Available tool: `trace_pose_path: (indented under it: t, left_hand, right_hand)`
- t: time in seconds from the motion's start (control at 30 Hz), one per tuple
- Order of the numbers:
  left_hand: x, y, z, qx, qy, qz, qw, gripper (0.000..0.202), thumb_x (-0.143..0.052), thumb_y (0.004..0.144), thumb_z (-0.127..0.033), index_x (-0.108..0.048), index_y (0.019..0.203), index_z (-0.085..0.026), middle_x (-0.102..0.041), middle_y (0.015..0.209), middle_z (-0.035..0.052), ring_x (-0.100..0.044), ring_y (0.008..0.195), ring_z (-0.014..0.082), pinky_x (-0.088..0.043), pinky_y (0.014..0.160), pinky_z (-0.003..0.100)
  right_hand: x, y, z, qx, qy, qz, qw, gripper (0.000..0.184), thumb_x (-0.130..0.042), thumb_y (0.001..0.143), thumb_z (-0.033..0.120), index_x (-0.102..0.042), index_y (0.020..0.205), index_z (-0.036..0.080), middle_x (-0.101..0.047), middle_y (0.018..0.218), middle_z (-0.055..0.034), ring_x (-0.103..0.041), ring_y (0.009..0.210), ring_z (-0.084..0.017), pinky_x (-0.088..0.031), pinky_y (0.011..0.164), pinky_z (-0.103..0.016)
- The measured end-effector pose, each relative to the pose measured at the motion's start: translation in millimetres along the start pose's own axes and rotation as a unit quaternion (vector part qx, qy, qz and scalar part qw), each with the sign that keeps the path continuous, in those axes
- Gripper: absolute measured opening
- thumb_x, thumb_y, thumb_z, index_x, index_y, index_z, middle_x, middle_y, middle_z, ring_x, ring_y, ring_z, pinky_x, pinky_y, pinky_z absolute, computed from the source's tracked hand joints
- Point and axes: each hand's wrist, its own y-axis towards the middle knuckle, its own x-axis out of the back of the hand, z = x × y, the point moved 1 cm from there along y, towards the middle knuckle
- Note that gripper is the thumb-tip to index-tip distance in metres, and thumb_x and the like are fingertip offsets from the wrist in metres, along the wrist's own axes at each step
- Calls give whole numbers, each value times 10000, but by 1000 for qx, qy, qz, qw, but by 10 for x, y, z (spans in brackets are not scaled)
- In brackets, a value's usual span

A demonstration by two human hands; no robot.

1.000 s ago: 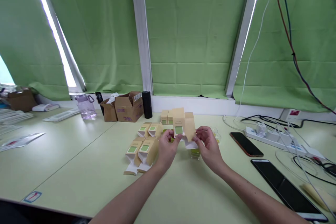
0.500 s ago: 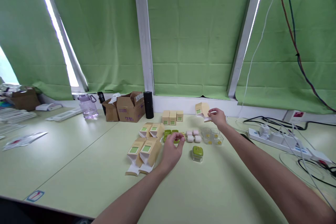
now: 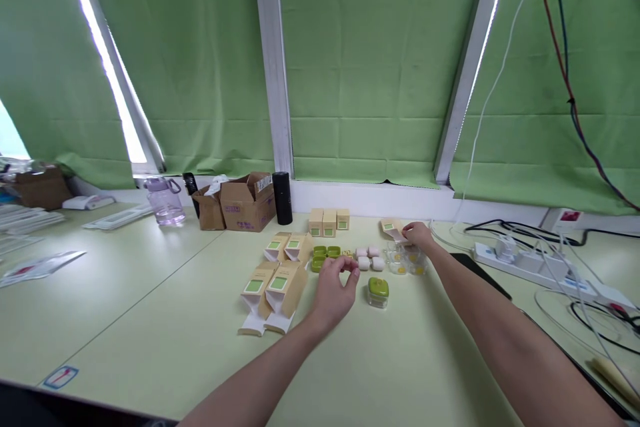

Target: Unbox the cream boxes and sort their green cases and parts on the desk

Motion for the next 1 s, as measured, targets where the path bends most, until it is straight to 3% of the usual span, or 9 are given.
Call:
trace_pose_path:
  t: [0.23,0.33,0.4,0.57,0.63,0.7,0.8,0.9,1.0]
  left_hand:
    - [-9,-28,11,10,-1,12,1000,91,-631,889,-244,-699,943,-220,-672,987,74,-629,1004,255,-507,945,450]
    - [-18,-43,14,5,1,26,1000,103,-636,866,-204,-702,942,-227,-686,990,71,-625,1038,265,-494,972,457]
    - [-26,-51,20,3,5,37,999,132,-633,847,-171,-699,945,-231,-695,999,69,-623,1061,269,-485,988,460]
    - [-39,-58,51,7,14,59,998,216,-637,812,-121,-701,982,-237,-707,1032,71,-619,1097,276,-476,1009,468]
    - [-38,-59,59,9,18,61,998,239,-639,815,-122,-707,1014,-236,-700,1054,77,-617,1118,278,-469,1031,479]
    - [-35,-61,61,9,18,60,998,240,-643,833,-146,-714,1044,-236,-689,1078,83,-617,1133,278,-466,1050,487]
    - [-36,-65,54,-5,14,61,998,224,-646,868,-192,-733,1068,-242,-677,1101,86,-616,1142,274,-466,1064,488]
    - [-41,-62,41,-28,10,68,997,210,-664,884,-236,-761,1070,-255,-681,1107,85,-606,1149,273,-476,1059,477]
    - [-35,-47,25,-39,3,71,997,210,-700,876,-277,-785,1067,-261,-693,1099,82,-606,1142,270,-484,1051,462]
  right_hand:
    - [218,-217,92,32,18,-69,997,354,-641,1000,379,-618,1299,190,-631,1324,-103,-658,1114,-236,-578,945,-448]
    - [347,-438,222,79,47,-122,988,288,-550,1005,265,-674,1221,120,-676,1251,-184,-640,1142,-275,-505,1025,-453]
    - [381,-679,322,125,70,-134,981,315,-497,969,227,-682,1203,126,-702,1215,-173,-647,1105,-278,-488,1009,-449]
    - [266,-1546,441,251,116,-15,961,269,-631,827,284,-732,1067,219,-767,1019,-60,-684,871,-217,-533,778,-352]
    - [185,-1868,400,289,137,72,945,387,-691,783,283,-709,1168,238,-763,1065,-61,-683,929,-227,-518,759,-343]
    - [100,-2093,318,270,138,145,942,521,-765,703,258,-683,1217,250,-749,1121,-62,-675,986,-249,-507,769,-349]
    - [-21,-2243,203,225,133,175,949,527,-810,604,206,-707,1120,231,-741,1080,-51,-667,931,-254,-506,780,-354]
    - [-116,-2285,172,198,142,168,955,384,-790,621,236,-709,996,219,-733,925,-14,-648,829,-232,-491,732,-330]
    - [-157,-2340,219,203,152,174,951,387,-788,636,257,-700,1012,224,-724,898,9,-627,798,-211,-471,712,-310]
